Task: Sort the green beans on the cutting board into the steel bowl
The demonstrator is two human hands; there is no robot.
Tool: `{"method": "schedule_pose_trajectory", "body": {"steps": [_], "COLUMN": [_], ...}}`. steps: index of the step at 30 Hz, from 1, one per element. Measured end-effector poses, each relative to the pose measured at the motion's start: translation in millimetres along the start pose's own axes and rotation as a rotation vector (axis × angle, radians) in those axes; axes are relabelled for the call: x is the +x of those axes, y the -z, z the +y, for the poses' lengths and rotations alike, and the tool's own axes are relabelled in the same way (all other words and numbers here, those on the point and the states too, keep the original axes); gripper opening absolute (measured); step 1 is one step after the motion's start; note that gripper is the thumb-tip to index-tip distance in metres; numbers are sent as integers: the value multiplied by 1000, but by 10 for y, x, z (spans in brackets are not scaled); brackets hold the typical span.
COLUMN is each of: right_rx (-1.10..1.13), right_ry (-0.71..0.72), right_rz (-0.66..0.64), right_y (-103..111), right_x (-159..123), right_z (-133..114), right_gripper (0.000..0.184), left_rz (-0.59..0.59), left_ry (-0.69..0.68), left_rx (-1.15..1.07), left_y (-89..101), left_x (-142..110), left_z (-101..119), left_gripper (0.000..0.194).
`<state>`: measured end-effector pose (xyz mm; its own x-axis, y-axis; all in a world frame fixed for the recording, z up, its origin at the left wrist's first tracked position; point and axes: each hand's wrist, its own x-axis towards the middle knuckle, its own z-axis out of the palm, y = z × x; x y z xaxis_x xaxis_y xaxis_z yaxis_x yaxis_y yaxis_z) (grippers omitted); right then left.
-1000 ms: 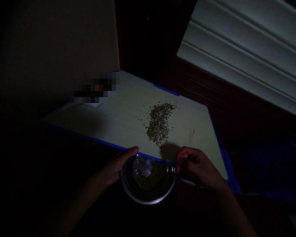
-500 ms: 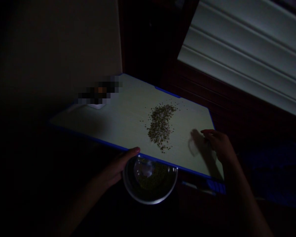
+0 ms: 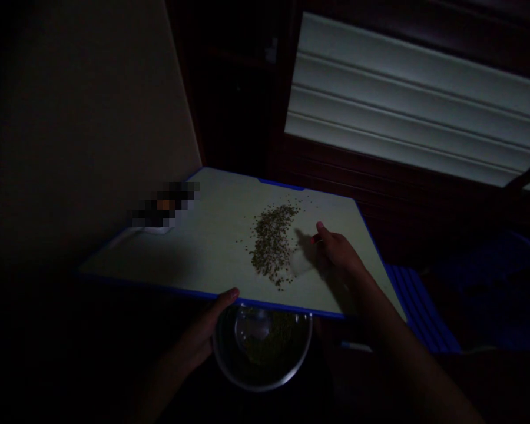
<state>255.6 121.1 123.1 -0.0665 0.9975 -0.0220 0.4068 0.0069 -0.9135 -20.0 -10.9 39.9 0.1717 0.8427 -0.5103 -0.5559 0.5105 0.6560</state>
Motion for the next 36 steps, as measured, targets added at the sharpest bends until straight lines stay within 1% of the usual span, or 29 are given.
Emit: {"method": "schedule_pose_trajectory", "body": {"steps": [2,3,5,7,9,10,11,14,16,18,20,22,24,26,28,31,32,33,35,36], "right_rx": [-101,-146,-219,-290,-364,-400,-433,-513,-547,-563,-560,-537,-497,-437,-363,-250,-215,-181,-123,-98], "right_ry": [82,128,203,264,320,345,368,404,402,394,394,406,417,412,391,344,328,314,296,290], "right_rz": [183,260,385,454,485,487,484,463,452,437,406,358,309,283,286,269,255,242,240,249], "right_y": [-107,-152,-214,-240,-240,-235,-231,-226,-230,-230,-219,-190,-143,-84,-23,67,98,130,203,244], "right_x": [50,71,103,113,103,93,83,70,80,92,91,76,64,81,138,282,337,396,526,601], "right_z": [-28,-38,-52,-53,-38,-25,-8,60,107,142,160,164,156,139,111,53,35,19,2,0], "right_gripper": [64,65,64,63,60,59,58,59,59,57,54,49,47,49,54,62,64,64,62,59], "left_rz": [-2,19,26,64,76,102,158,274,310,303,267,235,233,272,307,270,268,271,286,287], "left_ry": [-10,-8,-9,2,34,42,52,50,53,81,108,100,71,55,42,46,53,33,-23,-84], "left_rx": [9,17,19,-5,-24,-40,-49,-25,-21,-22,-24,-27,-28,-26,-16,37,56,65,108,148], "left_y": [22,36,67,105,139,151,157,129,81,29,-11,-26,-14,16,54,135,177,228,356,425], "left_x": [8,11,15,23,45,61,80,122,116,79,32,2,3,31,70,139,167,198,261,287], "left_z": [-5,-8,-13,-16,-15,-13,-9,14,38,66,87,95,88,75,63,42,28,10,-35,-55], "left_gripper": [38,38,41,41,43,45,48,53,50,45,42,41,41,42,38,29,30,34,40,43]}}
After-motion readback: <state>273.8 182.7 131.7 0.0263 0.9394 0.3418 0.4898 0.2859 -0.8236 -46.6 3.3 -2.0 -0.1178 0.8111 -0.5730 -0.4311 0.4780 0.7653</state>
